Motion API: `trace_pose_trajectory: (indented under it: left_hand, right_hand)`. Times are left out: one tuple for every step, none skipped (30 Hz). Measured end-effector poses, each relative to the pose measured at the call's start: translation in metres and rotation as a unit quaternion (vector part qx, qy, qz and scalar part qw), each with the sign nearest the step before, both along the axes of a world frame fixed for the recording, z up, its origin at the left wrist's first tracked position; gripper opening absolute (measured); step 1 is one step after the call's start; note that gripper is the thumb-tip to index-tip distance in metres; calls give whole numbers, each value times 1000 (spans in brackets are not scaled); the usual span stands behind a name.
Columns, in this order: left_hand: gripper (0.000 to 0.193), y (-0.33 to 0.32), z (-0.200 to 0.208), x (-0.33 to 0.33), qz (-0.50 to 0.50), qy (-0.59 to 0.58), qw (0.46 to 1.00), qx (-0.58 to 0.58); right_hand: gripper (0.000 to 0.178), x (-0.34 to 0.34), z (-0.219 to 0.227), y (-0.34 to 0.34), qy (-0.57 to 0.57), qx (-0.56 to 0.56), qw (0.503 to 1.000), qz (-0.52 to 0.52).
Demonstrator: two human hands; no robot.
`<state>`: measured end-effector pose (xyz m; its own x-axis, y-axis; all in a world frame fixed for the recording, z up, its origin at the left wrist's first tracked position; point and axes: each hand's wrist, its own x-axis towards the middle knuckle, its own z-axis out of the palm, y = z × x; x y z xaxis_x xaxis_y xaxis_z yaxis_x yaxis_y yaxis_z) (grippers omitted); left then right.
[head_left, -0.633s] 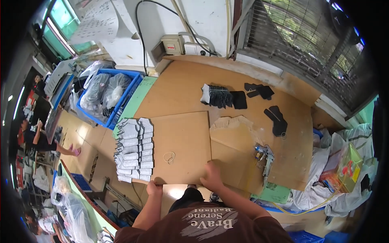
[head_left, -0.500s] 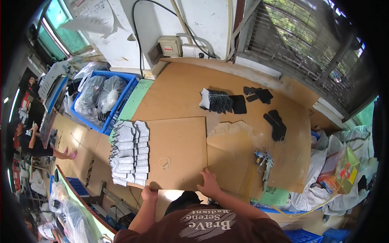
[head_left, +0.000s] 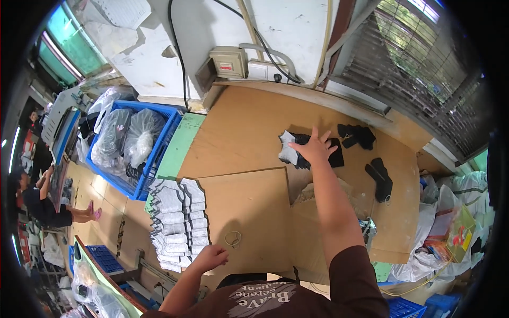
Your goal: Organizing and stacking shoe upper components on a cardboard sheet.
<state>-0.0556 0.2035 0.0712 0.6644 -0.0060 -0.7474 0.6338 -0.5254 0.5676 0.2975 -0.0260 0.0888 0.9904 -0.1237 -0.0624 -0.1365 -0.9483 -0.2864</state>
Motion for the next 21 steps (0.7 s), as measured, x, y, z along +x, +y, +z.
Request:
trace_pose_trajectory:
  left_hand:
    - [25,-3,0,8,48,-43,998,-28]
    - [24,-7,0,11,99,-86,990,-54]
    - [24,-10,-10,10,110,-83,989,-51]
    - [22,-11,-30,8,87,-132,987,-38]
    - [21,-15,-42,8,65,-180,981,-24]
    - [21,-21,-36,16,39,-205,978,-26]
    - [20,-22,-29,18,23,-225,974,-22]
    - [20,-25,-25,9,47,-218,975,-12]
    - [19,-25,-24,2,68,-154,983,-69]
    - [18,-27,-24,-4,87,-92,983,-131]
    - [18,-23,-26,-17,107,-92,982,-127]
    - [19,-15,-30,-43,78,-21,991,-107]
    - [20,-9,-35,-71,42,51,994,-91]
    - [19,-7,-42,-100,246,122,954,-118]
    - [19,-4,-52,-132,436,186,869,-139]
    - [19,-6,-90,-168,446,184,865,-137]
    - [21,19,-122,-207,526,101,825,-181]
    - [27,54,-147,-235,598,15,771,-220]
    - [35,60,-175,-262,656,-74,706,-254]
    - [44,66,-161,-237,767,-115,527,-347]
    - [55,77,-122,-195,838,-146,320,-416]
  right_hand:
    - [94,3,0,4,2,0,1000,3]
    - [96,3,4,10,89,-31,996,10]
    - [99,3,7,19,174,-64,982,20]
    - [98,1,4,27,153,-70,986,14]
    - [96,0,-3,22,132,-55,990,13]
    - [92,-2,-5,16,123,-31,992,0]
    - [91,-6,-9,10,101,11,995,6]
    - [89,-7,-15,-5,74,45,996,-10]
    - [88,-11,-25,-20,15,100,995,25]
    - [87,-13,-40,-38,-48,137,987,68]
    - [87,-11,-60,-59,-91,180,976,85]
    - [85,-18,-64,-59,-105,178,977,47]
    - [82,-21,-66,-67,-88,180,979,48]
    - [82,-24,-63,-64,-64,188,978,59]
    - [82,-27,-58,-62,-41,196,978,66]
    - [82,-29,-51,-52,-37,200,976,75]
    - [82,-32,-44,-43,-26,171,982,82]
    - [82,-35,-38,-35,-16,143,986,88]
    - [82,-36,-34,-28,-16,149,984,91]
    - [81,-38,-36,-30,-9,146,987,62]
    - [81,-40,-36,-36,-1,146,989,33]
